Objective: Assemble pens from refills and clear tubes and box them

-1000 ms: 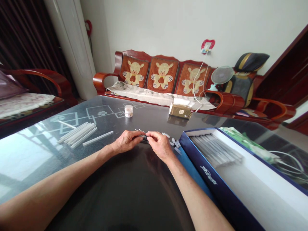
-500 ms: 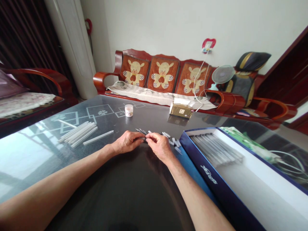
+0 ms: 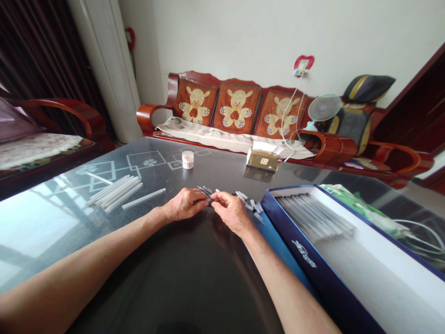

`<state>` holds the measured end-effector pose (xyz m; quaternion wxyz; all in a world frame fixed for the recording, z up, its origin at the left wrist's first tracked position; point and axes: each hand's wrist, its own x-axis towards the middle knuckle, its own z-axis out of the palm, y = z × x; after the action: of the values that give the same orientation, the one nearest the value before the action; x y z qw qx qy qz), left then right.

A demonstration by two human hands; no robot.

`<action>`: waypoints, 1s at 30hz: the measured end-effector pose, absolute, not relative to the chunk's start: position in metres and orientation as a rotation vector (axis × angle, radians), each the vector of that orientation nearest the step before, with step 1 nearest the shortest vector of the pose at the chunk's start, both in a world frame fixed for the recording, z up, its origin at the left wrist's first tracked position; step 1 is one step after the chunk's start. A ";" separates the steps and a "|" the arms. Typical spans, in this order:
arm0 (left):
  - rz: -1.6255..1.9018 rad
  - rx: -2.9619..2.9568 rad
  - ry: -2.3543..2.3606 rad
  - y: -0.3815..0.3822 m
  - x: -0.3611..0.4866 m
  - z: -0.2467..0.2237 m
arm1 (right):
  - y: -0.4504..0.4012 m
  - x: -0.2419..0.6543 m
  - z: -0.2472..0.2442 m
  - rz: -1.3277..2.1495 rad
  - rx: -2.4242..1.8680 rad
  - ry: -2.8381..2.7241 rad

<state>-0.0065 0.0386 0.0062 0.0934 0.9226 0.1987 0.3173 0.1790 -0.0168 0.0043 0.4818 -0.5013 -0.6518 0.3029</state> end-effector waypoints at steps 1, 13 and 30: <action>0.947 2.738 0.589 0.038 -0.007 0.007 | -0.017 0.179 0.005 0.768 -1.210 -1.575; 0.917 2.780 0.546 0.032 -0.006 0.014 | -0.024 0.183 0.015 0.538 -1.488 -1.735; 0.893 2.767 0.584 0.033 -0.007 0.012 | -0.026 0.184 0.016 0.480 -1.412 -1.850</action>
<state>-0.0066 0.0330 0.0125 0.0879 0.9294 0.1960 0.3000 0.1835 -0.0264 0.0161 0.3733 -0.5513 -0.7222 0.1874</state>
